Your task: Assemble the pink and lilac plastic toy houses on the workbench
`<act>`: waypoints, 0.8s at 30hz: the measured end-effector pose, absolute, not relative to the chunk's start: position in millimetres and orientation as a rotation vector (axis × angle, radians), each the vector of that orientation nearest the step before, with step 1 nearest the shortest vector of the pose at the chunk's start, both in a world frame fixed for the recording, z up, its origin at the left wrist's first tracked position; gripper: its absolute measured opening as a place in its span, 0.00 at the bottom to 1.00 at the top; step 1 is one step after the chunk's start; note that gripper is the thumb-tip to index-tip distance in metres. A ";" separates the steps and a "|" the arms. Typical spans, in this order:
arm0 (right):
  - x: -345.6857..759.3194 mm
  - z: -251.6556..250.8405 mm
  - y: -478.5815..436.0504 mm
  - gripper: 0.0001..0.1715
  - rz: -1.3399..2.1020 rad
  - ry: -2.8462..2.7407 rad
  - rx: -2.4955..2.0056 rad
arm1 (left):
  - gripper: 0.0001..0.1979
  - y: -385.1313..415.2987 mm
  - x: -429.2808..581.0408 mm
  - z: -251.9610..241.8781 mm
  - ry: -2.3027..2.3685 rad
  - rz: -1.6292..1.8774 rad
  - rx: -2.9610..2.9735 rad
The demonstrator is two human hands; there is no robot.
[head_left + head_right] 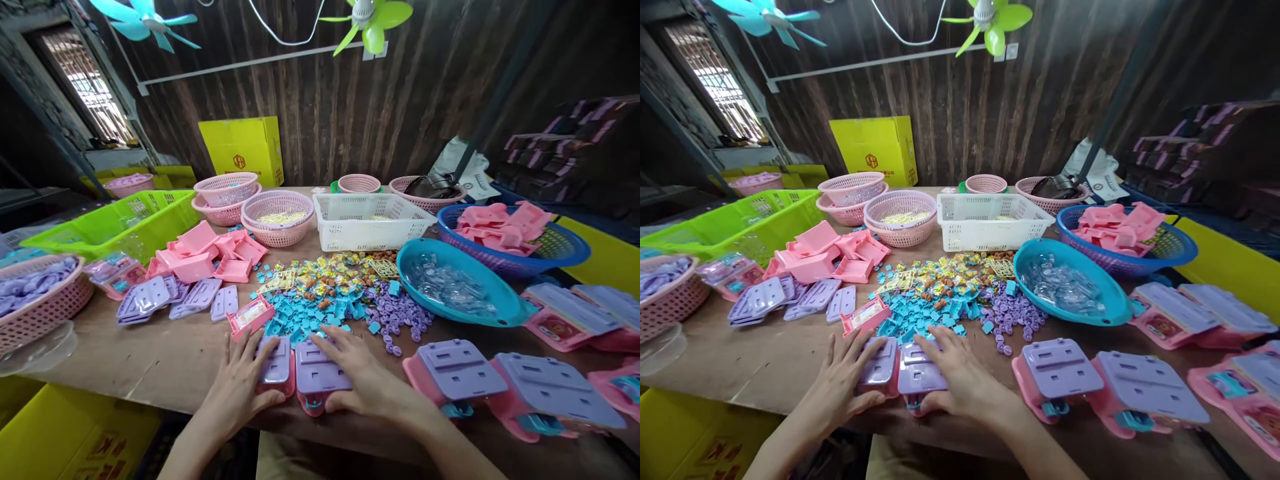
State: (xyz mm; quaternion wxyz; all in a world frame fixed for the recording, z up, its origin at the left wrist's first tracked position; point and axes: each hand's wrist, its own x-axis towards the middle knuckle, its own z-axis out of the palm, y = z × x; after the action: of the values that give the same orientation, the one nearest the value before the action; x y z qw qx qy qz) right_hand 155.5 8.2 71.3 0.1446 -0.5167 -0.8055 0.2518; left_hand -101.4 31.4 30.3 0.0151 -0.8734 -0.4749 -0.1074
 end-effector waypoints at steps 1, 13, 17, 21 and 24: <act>173.4 73.5 4.9 0.50 0.688 -2.303 -1.507 | 0.38 30.3 -98.5 32.2 -1.469 -0.314 -2.722; 267.8 25.6 -28.0 0.27 -0.010 -1.981 -1.990 | 0.39 34.3 -50.9 43.9 -1.350 -0.083 -2.929; 201.0 17.3 -18.4 0.26 -0.080 -1.872 -2.005 | 0.36 35.8 -58.0 41.6 -1.309 -0.157 -2.931; 206.9 36.2 -18.4 0.27 -0.089 -1.910 -1.837 | 0.36 35.4 -57.0 46.9 -1.290 -0.176 -2.957; 280.4 48.6 -33.2 0.26 -0.314 -1.683 -1.983 | 0.36 34.9 -55.3 52.0 -1.310 -0.136 -2.981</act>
State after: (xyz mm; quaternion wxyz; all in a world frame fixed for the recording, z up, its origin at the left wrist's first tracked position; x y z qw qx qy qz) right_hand 280.4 -33.2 48.6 0.2578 -0.7312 -0.6208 -0.1159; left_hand -55.3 34.9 52.0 -0.0586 -0.9131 -0.4014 -0.0416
